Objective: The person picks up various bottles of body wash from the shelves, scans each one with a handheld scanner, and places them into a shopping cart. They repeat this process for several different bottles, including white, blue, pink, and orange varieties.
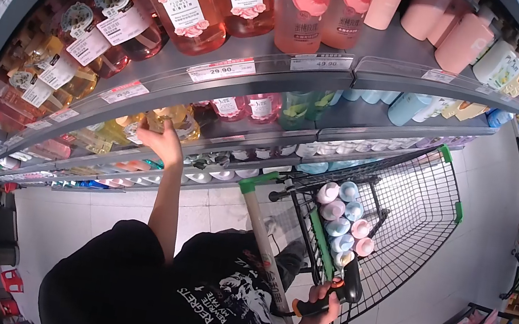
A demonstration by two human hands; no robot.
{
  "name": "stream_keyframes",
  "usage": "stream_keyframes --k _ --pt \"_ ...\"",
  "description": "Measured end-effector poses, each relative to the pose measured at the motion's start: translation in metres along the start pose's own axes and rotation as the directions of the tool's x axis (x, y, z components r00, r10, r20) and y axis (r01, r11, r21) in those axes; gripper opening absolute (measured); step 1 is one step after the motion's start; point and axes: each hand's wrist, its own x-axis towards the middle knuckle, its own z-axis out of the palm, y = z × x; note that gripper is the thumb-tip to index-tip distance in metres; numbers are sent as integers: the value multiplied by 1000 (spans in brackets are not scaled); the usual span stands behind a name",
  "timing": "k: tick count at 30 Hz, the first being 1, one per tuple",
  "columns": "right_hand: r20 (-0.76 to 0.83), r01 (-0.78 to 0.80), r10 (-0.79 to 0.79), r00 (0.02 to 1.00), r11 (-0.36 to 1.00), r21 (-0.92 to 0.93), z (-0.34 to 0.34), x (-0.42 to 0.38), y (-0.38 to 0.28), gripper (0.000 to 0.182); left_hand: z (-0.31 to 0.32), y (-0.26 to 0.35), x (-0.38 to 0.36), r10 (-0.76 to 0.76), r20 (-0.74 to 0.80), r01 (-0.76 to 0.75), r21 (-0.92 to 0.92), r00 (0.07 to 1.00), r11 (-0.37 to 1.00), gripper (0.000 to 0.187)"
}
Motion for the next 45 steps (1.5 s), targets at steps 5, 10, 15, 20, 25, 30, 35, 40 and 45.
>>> stream_keyframes --k 5,10,15,20,25,30,35,40,45 --pt "21 14 -13 1000 999 -34 3 1 -2 37 47 17 22 -314 -43 314 249 949 916 75" --pt "14 18 -18 1000 1000 10 6 0 -3 36 60 20 26 -388 -268 450 230 882 863 62" --pt "-1 -3 3 1000 998 60 1 2 -2 37 31 10 5 -182 -19 144 -531 983 835 42" --pt "-18 -38 39 999 998 50 1 2 -5 40 -22 6 -1 -257 242 349 -533 936 771 41" --pt "64 -98 95 993 994 46 21 3 -15 44 -72 48 8 -212 335 371 -538 918 757 44" --pt "143 -196 192 971 981 12 50 9 -24 49 -98 53 7 -118 525 478 -630 843 612 34" --pt "290 -231 266 919 961 -150 68 15 -26 51 -92 56 9 113 708 594 -659 697 462 31" --pt "355 -205 386 852 868 -452 82 12 -36 49 -55 90 -5 432 822 805 -516 370 293 35" --pt "499 117 262 826 786 -607 95 5 -43 42 -8 130 -45 666 742 882 -359 72 305 35"
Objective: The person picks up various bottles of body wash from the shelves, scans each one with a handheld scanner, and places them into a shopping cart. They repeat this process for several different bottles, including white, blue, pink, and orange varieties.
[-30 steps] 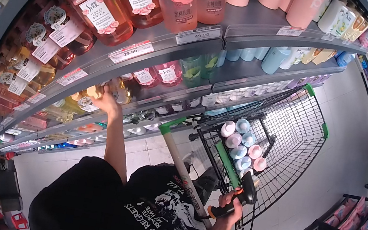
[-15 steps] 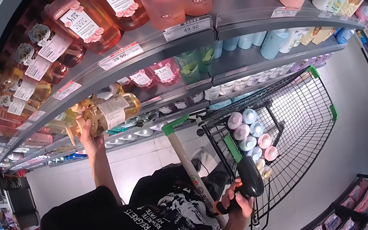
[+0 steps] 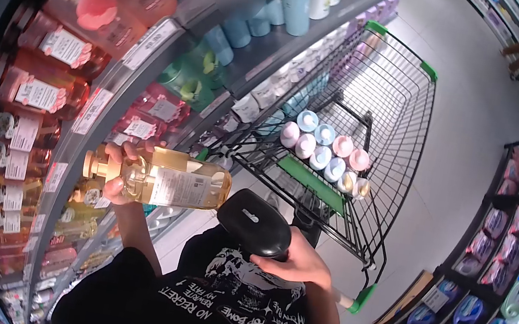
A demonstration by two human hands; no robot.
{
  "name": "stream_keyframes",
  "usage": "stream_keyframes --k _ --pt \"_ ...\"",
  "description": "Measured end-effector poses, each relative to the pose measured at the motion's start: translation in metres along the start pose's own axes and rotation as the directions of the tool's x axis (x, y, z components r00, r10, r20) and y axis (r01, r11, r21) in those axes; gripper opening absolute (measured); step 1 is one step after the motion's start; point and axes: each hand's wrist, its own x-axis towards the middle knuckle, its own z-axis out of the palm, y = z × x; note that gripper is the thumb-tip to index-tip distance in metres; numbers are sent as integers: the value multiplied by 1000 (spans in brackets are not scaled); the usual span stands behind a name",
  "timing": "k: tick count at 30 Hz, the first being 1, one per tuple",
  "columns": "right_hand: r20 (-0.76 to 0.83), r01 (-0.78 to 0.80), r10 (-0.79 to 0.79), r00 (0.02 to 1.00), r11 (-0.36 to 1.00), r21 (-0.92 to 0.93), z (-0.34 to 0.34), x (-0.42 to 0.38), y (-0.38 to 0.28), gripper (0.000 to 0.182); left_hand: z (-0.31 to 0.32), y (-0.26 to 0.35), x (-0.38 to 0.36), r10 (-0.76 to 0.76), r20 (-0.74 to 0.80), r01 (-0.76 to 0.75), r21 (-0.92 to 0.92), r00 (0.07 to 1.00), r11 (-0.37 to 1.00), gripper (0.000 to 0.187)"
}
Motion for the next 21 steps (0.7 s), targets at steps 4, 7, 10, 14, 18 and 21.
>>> stream_keyframes --k 4,7,10,14,18,21 --pt "-200 -50 79 977 988 145 5 -13 -2 45 27 -30 39 -141 191 151 -39 971 988 32" --pt "-267 -35 186 945 874 484 0 -24 0 48 49 -58 59 -169 285 181 -17 943 983 32" --pt "-354 66 201 913 785 616 -3 -35 25 43 76 -86 71 -166 172 159 52 971 986 34" --pt "-418 249 185 889 570 783 -16 -49 26 36 95 -131 96 -168 361 147 85 917 985 33" --pt "-480 364 171 861 452 814 -25 -56 32 35 135 -157 110 -254 404 195 181 879 964 28" --pt "-533 422 193 824 418 804 -30 -66 34 32 161 -181 123 -325 430 210 294 842 932 27"
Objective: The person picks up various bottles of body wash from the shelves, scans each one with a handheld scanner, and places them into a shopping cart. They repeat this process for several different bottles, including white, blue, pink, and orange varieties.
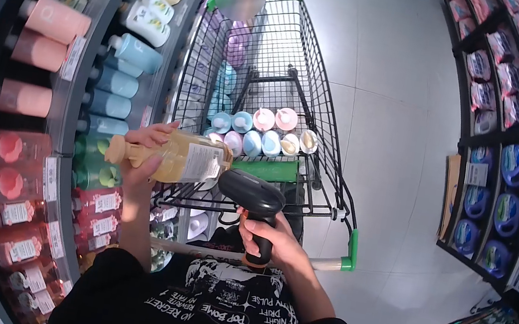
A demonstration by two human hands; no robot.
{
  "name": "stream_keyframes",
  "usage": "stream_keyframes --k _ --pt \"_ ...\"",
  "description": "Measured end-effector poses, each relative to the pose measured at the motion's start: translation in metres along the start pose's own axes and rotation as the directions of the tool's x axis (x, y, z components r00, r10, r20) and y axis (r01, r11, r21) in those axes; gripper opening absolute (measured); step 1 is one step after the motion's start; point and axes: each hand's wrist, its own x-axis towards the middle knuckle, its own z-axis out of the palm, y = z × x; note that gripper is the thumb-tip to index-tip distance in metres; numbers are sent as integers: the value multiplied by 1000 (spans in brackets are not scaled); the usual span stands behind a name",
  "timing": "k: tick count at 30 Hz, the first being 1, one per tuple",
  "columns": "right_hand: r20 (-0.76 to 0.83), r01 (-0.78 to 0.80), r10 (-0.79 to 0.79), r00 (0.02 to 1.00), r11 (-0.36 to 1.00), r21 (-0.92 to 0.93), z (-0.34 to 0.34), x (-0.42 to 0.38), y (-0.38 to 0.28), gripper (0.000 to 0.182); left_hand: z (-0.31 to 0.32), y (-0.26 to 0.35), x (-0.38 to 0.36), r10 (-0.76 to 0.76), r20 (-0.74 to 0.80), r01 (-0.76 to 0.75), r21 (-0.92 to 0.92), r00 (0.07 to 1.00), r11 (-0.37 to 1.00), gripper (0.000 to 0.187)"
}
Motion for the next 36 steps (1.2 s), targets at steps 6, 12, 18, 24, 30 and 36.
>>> stream_keyframes --k 6,12,18,24,30,36 --pt "-136 191 -178 975 978 88 -36 -17 -4 29 60 -64 70 -60 126 25 266 990 964 23" --pt "-252 241 -207 945 964 110 -41 -23 -10 35 116 -185 106 -148 60 123 301 987 946 22" --pt "-256 227 -197 946 969 95 -45 -15 -17 32 170 -279 110 -148 -11 140 401 989 905 21" --pt "-295 203 -154 943 969 141 -50 -11 -20 36 189 -347 68 -392 -17 373 349 920 860 25" --pt "-322 123 -63 945 978 171 -56 -8 -19 38 203 -391 35 -227 -35 225 336 973 915 25" --pt "-349 37 37 936 978 203 -52 -7 -29 33 198 -425 21 -335 39 288 419 942 861 37"
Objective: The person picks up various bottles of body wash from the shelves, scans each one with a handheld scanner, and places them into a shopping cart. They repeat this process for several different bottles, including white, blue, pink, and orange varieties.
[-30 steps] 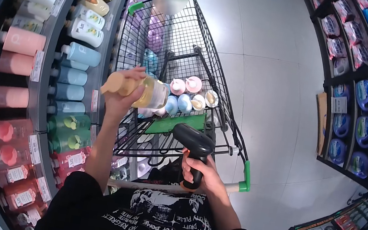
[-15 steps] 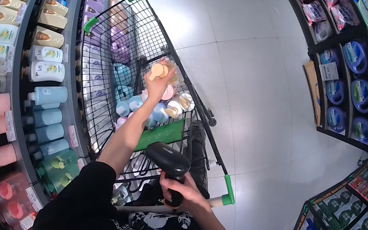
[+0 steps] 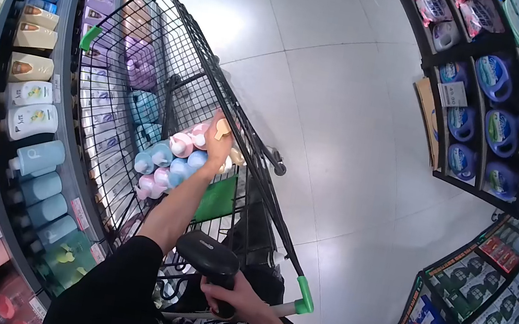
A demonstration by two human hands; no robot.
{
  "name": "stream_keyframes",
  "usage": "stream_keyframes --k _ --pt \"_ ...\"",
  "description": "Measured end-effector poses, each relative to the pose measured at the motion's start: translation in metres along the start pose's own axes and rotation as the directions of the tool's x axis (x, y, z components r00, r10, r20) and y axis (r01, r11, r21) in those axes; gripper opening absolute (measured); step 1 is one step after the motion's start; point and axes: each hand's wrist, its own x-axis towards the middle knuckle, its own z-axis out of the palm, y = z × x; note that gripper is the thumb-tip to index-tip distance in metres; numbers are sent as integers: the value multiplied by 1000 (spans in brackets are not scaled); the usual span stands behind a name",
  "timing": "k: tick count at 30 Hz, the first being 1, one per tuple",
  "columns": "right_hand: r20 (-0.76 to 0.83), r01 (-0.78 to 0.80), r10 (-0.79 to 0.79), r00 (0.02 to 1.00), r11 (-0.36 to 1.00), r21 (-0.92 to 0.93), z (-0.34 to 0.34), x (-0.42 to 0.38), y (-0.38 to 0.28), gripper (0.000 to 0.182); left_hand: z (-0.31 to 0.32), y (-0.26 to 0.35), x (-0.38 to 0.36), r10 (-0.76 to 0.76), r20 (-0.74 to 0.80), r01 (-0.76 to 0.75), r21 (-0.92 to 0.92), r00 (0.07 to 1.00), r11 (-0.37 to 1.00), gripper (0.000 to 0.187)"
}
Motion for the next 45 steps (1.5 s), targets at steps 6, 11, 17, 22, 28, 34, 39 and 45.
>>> stream_keyframes --k 6,11,17,22,28,34,39,45 --pt "-37 25 -25 999 1000 -12 9 3 -1 27 -16 -1 -4 109 121 -140 290 987 947 61" --pt "-60 23 -24 998 1000 -18 3 5 7 40 -45 26 -12 -145 312 104 146 939 984 67" --pt "-78 80 -93 993 985 -150 17 4 0 31 -129 99 -61 -303 508 156 311 806 937 52" --pt "-130 110 -165 978 929 -353 16 10 13 27 -239 122 -150 -315 489 171 318 813 933 46" --pt "-116 210 -274 955 897 -388 22 8 25 20 -283 138 -196 -442 516 101 561 734 822 42" --pt "-151 192 -324 934 811 -553 17 18 48 23 -281 116 -218 -430 502 103 553 750 827 41" --pt "-136 209 -364 921 759 -616 13 7 66 29 -279 127 -234 -557 452 215 609 697 763 44" --pt "-82 221 -353 932 732 -644 -5 -1 87 29 -282 124 -266 -532 433 209 599 727 773 43"
